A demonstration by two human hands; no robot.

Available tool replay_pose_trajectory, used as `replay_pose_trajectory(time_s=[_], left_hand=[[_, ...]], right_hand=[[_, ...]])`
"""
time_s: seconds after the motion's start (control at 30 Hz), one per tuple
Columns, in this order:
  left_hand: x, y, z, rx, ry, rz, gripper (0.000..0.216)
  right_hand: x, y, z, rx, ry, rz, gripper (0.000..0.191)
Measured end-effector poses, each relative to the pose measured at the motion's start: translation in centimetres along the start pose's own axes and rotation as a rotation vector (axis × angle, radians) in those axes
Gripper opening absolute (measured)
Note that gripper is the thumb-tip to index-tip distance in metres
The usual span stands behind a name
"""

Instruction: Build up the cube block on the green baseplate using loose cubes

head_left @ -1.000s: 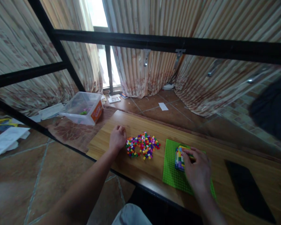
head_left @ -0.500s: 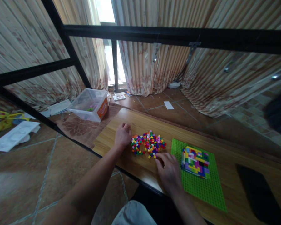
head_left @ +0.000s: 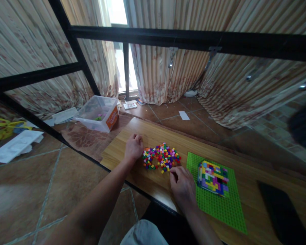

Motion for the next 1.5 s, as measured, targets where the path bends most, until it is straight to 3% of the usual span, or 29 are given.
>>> replay_pose_trajectory(time_s=[0.27, 0.63, 1.1, 1.3, 1.5], left_hand=[[-0.1, 0.0, 0.0, -0.001, -0.013, -0.01, 0.02], [-0.1, 0.0, 0.0, 0.022, -0.026, 0.002, 0.021], [-0.6, -0.1, -0.3, 0.058, -0.039, -0.014, 0.022], [-0.5, 0.1, -0.4, 0.056, -0.039, -0.03, 0.023], [-0.3, 0.2, -0.5, 0.051, -0.034, -0.033, 0.023]], right_hand=[[0.2, 1.2, 0.5, 0.055, 0.025, -0.076, 0.032], [0.5, 1.4, 1.8, 0.061, -0.059, -0.144, 0.028], [1.6, 4.9, 3.2, 0.119, -0.119, -0.168, 0.025], [3.7, 7.5, 3.6, 0.224, -0.139, -0.106, 0.024], [6.9, 9.8, 1.7, 0.342, -0.163, 0.002, 0.029]])
Point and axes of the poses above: each hand's wrist, its own z-axis away from the middle knuckle, its own y-axis out of the back of the hand, x = y × z, the point moved 5 cm from there along -z, towards the middle knuckle, and after that the axes turned 2 degrees about y, right-handed, at the moved point
